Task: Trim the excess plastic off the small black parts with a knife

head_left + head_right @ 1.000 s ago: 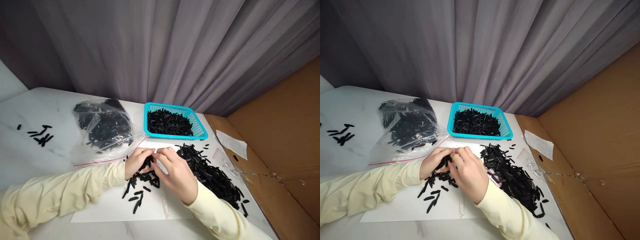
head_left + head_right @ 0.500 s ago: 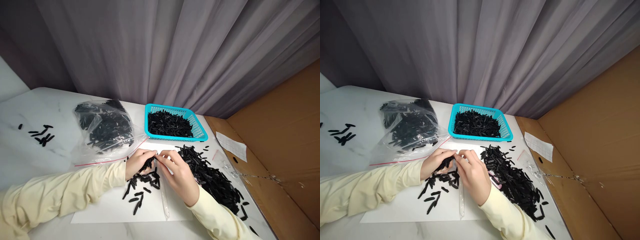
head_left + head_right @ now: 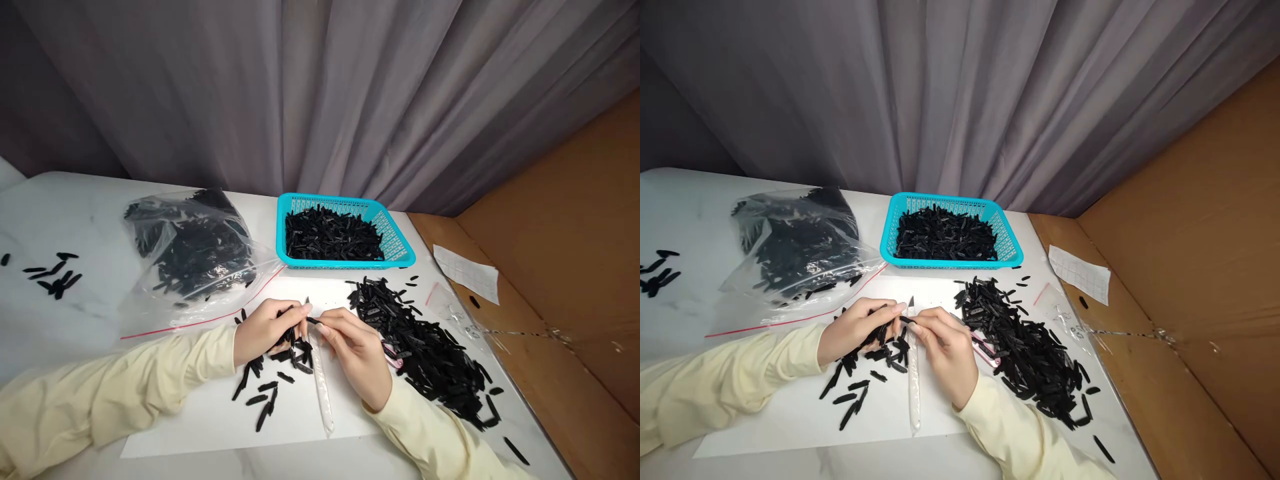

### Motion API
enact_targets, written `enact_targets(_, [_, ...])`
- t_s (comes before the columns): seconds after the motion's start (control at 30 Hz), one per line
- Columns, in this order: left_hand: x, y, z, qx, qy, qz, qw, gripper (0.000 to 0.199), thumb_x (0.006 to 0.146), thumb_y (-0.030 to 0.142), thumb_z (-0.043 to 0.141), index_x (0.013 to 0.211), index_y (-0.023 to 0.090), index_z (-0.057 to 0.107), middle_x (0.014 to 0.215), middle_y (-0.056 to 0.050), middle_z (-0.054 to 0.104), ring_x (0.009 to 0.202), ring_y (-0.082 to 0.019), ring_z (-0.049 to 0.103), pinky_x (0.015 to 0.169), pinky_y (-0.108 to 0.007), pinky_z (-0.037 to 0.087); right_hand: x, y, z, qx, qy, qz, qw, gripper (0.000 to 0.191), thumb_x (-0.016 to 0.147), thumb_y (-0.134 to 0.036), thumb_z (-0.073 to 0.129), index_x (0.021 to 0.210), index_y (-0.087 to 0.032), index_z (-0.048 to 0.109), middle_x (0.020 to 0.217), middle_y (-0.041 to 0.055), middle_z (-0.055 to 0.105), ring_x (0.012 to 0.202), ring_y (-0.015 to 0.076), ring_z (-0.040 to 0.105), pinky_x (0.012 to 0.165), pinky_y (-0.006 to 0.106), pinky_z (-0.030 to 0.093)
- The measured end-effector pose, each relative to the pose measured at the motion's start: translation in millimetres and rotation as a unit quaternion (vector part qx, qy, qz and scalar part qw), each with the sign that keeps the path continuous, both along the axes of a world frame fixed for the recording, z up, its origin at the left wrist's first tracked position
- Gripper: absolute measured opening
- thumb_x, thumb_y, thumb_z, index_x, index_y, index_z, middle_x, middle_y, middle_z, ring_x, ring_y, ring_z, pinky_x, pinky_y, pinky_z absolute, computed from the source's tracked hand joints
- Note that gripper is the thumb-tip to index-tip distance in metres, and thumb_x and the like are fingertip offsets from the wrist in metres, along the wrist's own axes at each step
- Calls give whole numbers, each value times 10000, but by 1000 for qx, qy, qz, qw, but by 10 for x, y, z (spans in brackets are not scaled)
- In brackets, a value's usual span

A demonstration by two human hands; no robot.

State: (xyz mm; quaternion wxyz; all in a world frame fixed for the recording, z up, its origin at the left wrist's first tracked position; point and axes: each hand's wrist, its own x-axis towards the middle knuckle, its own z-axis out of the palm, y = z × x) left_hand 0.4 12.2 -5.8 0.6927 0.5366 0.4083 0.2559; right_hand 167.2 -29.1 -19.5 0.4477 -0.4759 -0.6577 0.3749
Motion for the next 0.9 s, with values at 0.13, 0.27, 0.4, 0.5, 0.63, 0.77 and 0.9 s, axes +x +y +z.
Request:
enact_targets(0.13, [-9,-4,-2,5,16,-16,1000,375,815,436,483,603,130,526,436,62,384,301,-42,322,328,-184,209,7,-2,-17,5,13,-9,1000,176,870,-253,505,809,-186,656,794,71,591,674,162,568,532,264,493])
enact_targets(0.27, [-13,-3,-16,8,17,-16,1000,355,803,419,507,601,129,533,442,57,403,307,-41,329,334,-182,218,13,-9,-27,34,4,-1,999,162,872,-227,502,837,-187,655,805,70,594,654,152,565,546,267,493])
enact_targets(0.4, [-18,-10,-8,5,7,-25,1000,370,806,428,500,588,130,528,437,54,401,304,-43,327,328,-183,210,17,-19,-23,85,-21,6,996,152,872,-173,496,858,-180,647,805,69,598,670,151,566,585,268,482])
enact_targets(0.5, [-32,-25,-1,19,4,-52,998,399,825,440,467,588,126,533,429,47,402,306,-45,325,327,-186,211,15,-31,-9,141,-43,12,989,166,871,-124,478,885,-172,637,812,75,604,728,161,575,643,276,481])
enact_targets(0.63, [-51,-43,2,45,2,-80,996,413,841,436,449,587,121,534,434,36,421,321,-46,334,332,-183,233,10,-46,3,188,-69,18,979,177,870,-93,460,910,-164,618,823,86,603,735,164,573,647,274,479])
enact_targets(0.77, [-54,-43,12,44,-10,-78,996,405,837,435,456,588,123,525,441,36,427,320,-42,329,327,-180,229,12,-47,-5,189,-68,19,979,139,860,-88,482,857,-157,602,778,81,597,709,165,565,630,276,471])
enact_targets(0.9, [-53,-51,43,47,-11,-73,996,404,836,429,460,585,119,525,434,40,413,328,-42,325,333,-178,232,15,-45,-17,187,-64,35,980,122,864,-101,480,839,-151,589,775,80,587,714,164,562,632,278,473])
